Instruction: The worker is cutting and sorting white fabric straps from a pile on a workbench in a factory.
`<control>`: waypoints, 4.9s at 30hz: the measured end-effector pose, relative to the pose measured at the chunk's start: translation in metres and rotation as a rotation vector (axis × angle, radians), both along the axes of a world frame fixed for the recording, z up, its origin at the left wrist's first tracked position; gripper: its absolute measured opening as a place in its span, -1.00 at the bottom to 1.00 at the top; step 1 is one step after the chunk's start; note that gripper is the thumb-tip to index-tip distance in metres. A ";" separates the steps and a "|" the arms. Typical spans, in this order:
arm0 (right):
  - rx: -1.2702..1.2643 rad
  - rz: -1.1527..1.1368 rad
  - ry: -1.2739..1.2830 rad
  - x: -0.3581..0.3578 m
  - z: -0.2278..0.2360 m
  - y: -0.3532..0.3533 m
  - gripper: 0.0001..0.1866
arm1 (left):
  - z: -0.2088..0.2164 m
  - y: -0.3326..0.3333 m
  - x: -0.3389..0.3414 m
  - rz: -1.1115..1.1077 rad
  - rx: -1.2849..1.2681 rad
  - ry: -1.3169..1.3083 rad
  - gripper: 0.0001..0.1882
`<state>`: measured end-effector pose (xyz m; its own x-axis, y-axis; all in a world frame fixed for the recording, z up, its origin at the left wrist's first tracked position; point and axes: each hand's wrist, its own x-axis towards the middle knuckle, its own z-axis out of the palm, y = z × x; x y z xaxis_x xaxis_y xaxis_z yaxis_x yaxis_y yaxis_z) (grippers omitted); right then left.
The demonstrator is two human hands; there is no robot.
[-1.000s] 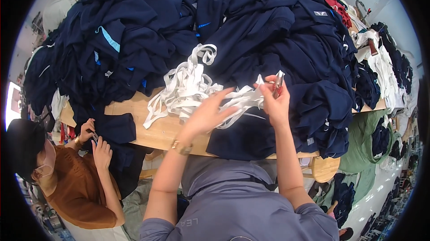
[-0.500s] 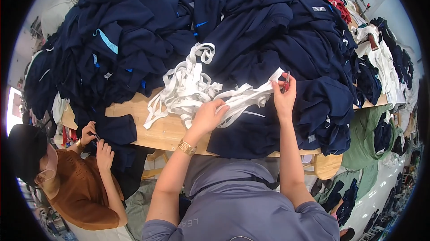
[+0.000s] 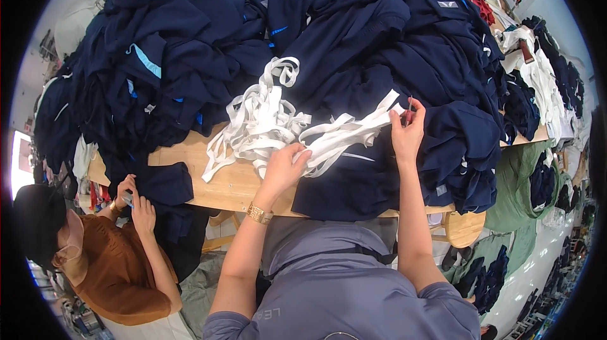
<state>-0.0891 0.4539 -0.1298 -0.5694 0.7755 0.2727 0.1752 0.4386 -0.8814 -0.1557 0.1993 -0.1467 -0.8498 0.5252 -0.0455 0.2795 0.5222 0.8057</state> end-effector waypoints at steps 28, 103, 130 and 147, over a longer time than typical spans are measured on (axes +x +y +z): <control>-1.163 0.668 -0.116 0.025 -0.035 -0.126 -0.59 | -0.013 0.006 0.011 0.092 0.345 -0.474 -0.80; -0.548 0.203 0.134 0.008 0.029 -0.019 -0.55 | 0.026 -0.008 -0.003 -0.010 0.027 -0.148 -0.74; -1.143 0.683 -0.262 0.018 -0.016 -0.121 -0.55 | 0.013 -0.002 0.016 -0.012 0.075 0.209 -0.84; -1.164 0.687 -0.270 0.020 -0.018 -0.122 -0.59 | 0.014 -0.001 0.017 0.064 0.107 0.047 -0.84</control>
